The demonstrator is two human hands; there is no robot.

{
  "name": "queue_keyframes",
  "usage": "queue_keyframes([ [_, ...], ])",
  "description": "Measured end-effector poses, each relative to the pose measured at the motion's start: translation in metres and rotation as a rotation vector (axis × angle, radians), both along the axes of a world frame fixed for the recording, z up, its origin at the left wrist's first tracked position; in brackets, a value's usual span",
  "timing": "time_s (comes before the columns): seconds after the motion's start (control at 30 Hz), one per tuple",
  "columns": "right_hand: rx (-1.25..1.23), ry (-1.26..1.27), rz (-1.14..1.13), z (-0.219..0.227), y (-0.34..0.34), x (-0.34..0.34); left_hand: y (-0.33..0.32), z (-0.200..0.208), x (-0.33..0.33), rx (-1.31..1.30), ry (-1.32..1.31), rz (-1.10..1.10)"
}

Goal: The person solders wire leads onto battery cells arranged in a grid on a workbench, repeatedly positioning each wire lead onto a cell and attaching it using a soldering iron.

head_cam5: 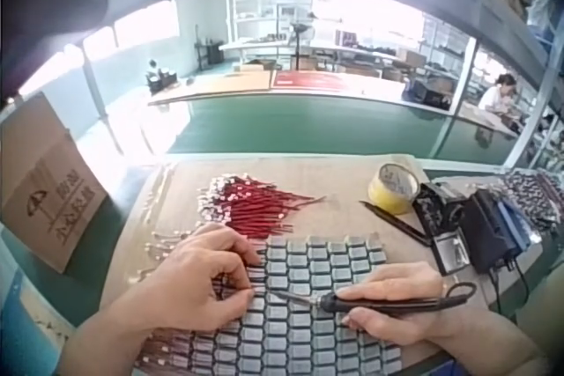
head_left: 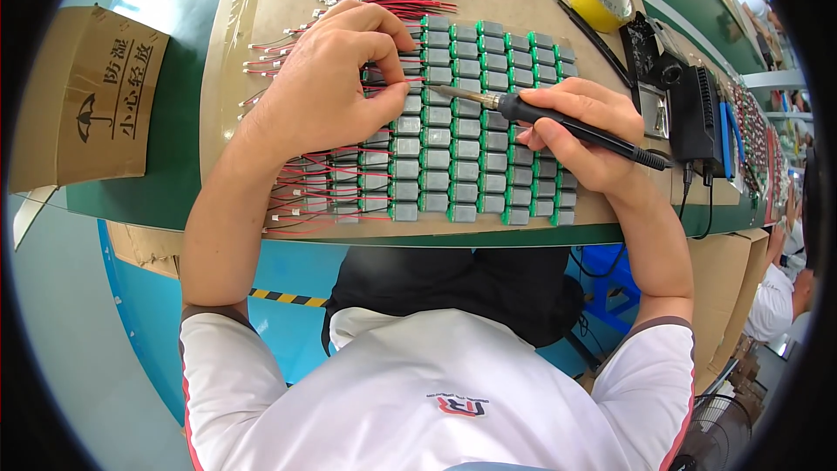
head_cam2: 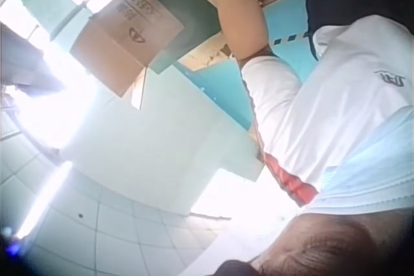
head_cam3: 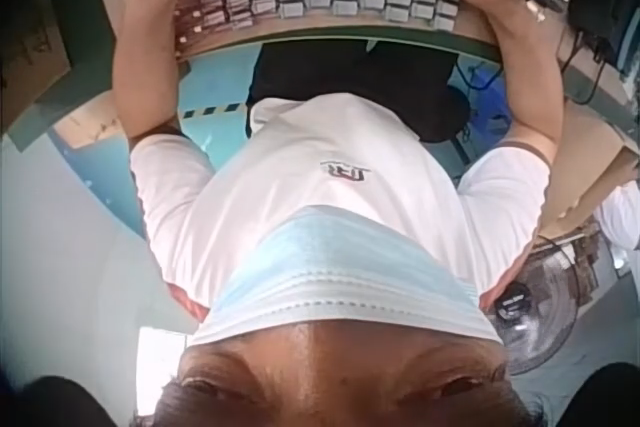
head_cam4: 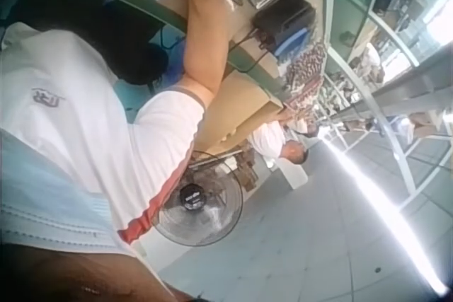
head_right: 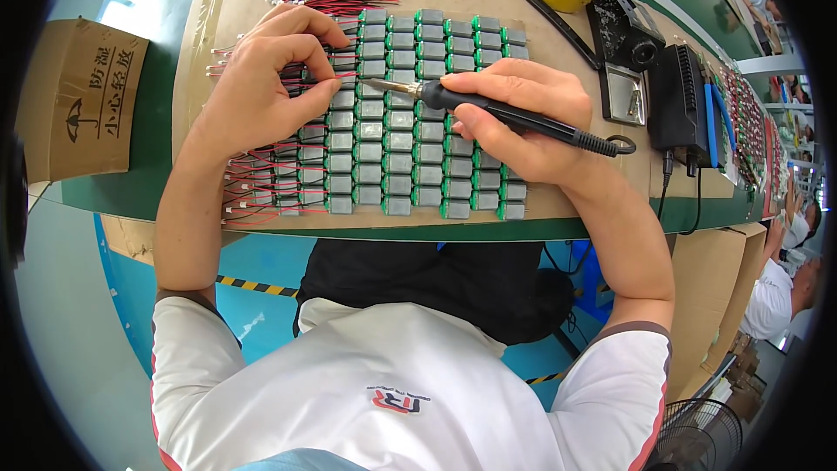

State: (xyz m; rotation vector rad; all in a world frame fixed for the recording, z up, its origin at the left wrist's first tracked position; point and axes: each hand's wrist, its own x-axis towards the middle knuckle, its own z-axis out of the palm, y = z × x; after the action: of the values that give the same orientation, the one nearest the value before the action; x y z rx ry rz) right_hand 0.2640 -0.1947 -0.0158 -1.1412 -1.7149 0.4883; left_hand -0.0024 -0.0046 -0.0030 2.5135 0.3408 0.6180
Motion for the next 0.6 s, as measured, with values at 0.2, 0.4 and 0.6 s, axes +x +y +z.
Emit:
queue_keyframes([
  [0.2, 0.024, -0.007, -0.001, -0.0010, -0.0011, 0.0014, -0.0006, 0.0006, 0.0000, 0.002, 0.001, 0.002],
  [0.4, 0.025, -0.025, 0.002, -0.0003, -0.0008, 0.0014, -0.0004, 0.0009, -0.0001, 0.015, -0.004, -0.003],
  [0.6, -0.032, -0.067, 0.038, 0.0041, -0.0035, 0.0045, 0.0005, 0.0009, -0.0001, 0.005, -0.004, -0.007],
])
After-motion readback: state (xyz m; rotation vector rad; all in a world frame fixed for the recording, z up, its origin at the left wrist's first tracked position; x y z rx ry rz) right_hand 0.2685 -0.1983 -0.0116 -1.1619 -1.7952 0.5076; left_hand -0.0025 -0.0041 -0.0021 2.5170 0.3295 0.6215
